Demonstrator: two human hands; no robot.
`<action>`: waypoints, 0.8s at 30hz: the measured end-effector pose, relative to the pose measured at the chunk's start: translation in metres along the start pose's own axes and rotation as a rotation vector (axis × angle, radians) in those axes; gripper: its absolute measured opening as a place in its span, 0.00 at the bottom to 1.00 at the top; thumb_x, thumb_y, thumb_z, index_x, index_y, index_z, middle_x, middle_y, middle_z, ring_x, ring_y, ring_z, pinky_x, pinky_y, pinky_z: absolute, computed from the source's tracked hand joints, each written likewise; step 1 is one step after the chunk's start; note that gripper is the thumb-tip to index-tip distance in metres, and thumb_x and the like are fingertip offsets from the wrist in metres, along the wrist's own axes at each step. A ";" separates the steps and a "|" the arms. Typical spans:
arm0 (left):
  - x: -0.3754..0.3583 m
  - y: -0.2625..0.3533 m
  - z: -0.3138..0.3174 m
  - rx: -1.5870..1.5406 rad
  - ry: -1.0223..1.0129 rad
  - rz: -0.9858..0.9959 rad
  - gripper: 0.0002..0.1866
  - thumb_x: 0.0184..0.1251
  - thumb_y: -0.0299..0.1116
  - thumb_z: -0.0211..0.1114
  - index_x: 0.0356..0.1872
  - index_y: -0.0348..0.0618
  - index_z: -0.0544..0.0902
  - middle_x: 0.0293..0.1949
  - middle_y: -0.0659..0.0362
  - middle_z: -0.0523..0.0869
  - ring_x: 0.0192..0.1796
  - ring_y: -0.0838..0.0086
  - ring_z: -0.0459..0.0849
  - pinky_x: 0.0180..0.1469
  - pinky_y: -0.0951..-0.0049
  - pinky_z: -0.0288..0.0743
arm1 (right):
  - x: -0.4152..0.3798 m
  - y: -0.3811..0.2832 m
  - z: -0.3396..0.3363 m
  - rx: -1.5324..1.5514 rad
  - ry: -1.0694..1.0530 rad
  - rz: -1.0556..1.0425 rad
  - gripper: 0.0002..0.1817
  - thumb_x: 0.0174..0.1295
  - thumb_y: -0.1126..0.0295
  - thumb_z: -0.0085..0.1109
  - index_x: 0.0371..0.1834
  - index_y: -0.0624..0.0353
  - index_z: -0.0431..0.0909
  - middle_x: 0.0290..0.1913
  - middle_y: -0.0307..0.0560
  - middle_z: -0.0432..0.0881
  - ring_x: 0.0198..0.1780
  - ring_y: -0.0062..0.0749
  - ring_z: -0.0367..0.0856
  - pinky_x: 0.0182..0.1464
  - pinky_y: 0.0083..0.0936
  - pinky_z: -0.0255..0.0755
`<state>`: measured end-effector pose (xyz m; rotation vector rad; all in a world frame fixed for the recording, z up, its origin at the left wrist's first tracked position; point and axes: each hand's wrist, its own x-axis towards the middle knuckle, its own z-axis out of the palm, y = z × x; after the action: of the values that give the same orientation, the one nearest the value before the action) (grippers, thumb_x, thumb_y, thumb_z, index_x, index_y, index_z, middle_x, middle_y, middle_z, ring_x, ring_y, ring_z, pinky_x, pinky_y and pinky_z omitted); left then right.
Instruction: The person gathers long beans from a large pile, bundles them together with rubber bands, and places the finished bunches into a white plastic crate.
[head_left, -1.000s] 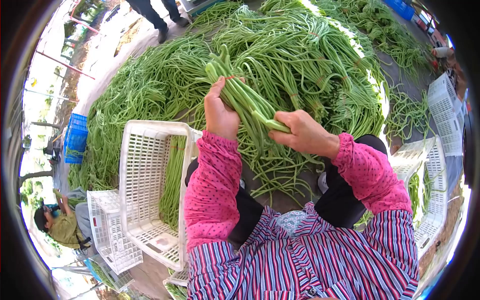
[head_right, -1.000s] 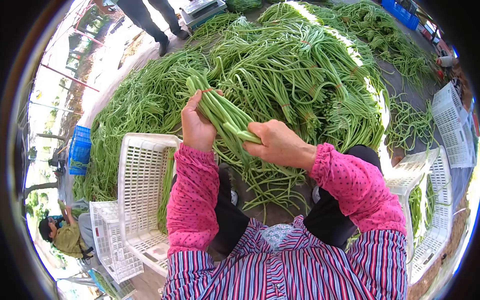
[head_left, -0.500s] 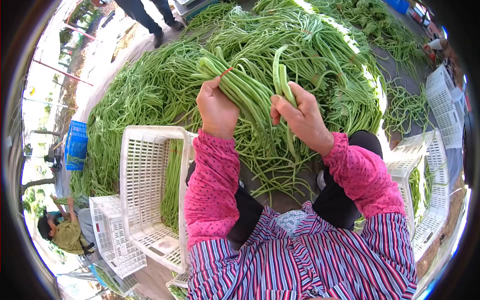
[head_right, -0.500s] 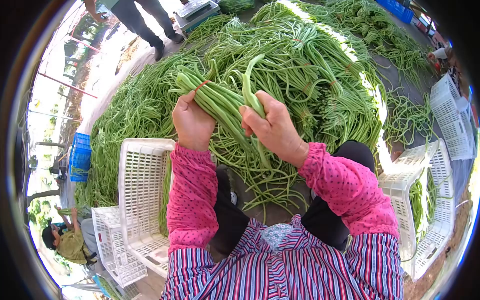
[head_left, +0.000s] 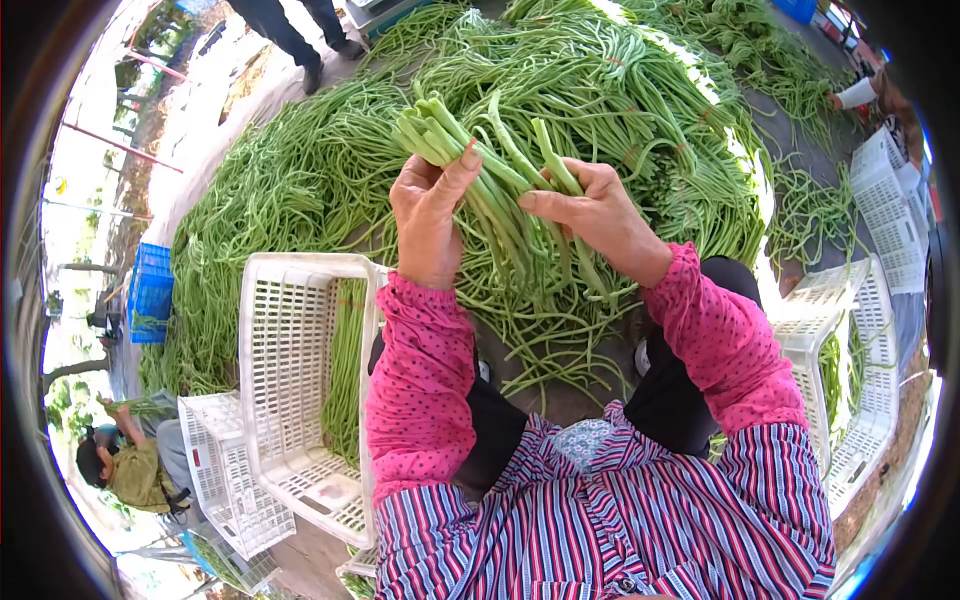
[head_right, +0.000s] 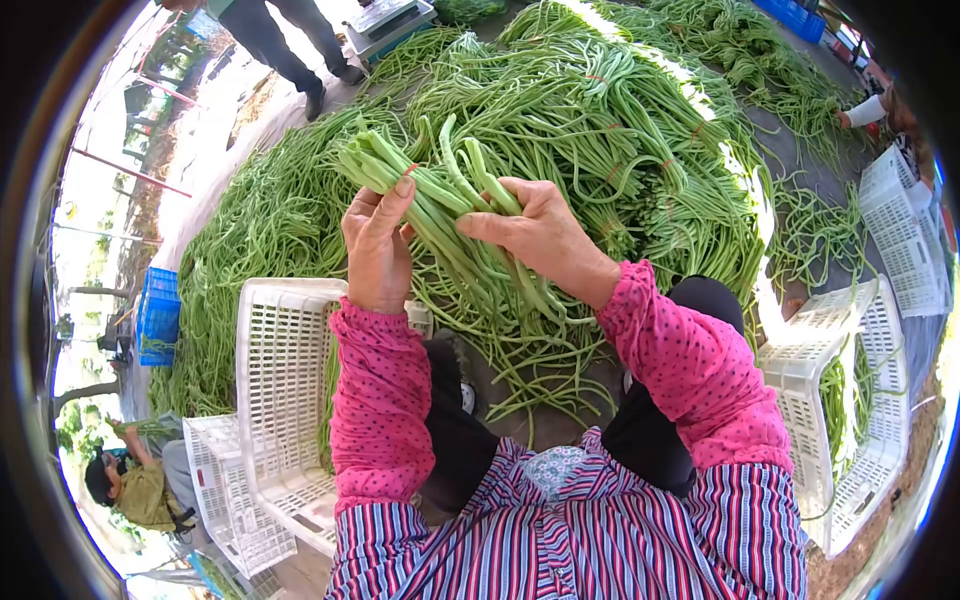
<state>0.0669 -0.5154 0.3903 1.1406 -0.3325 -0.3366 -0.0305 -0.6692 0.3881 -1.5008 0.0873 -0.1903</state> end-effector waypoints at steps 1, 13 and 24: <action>-0.001 -0.001 0.001 0.006 -0.013 0.017 0.18 0.59 0.34 0.70 0.45 0.33 0.78 0.38 0.58 0.84 0.37 0.78 0.82 0.43 0.76 0.76 | 0.002 -0.001 -0.003 -0.002 -0.033 0.031 0.10 0.59 0.68 0.65 0.40 0.60 0.81 0.27 0.31 0.79 0.28 0.09 0.71 0.29 0.14 0.65; 0.002 -0.009 -0.002 -0.184 0.183 -0.122 0.13 0.68 0.42 0.59 0.34 0.42 0.72 0.26 0.56 0.79 0.28 0.71 0.79 0.34 0.69 0.78 | -0.013 0.007 0.003 0.022 -0.190 0.080 0.10 0.65 0.65 0.60 0.32 0.60 0.78 0.21 0.30 0.73 0.22 0.12 0.67 0.24 0.15 0.61; 0.028 -0.006 -0.021 -0.297 0.493 -0.109 0.19 0.63 0.46 0.66 0.41 0.44 0.69 0.30 0.57 0.75 0.31 0.70 0.77 0.30 0.68 0.77 | -0.024 0.011 -0.006 0.191 0.054 0.066 0.10 0.58 0.68 0.68 0.39 0.58 0.79 0.27 0.28 0.76 0.28 0.09 0.69 0.29 0.12 0.65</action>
<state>0.1009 -0.5120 0.3791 0.9126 0.2092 -0.1820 -0.0545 -0.6701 0.3751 -1.3006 0.1579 -0.1810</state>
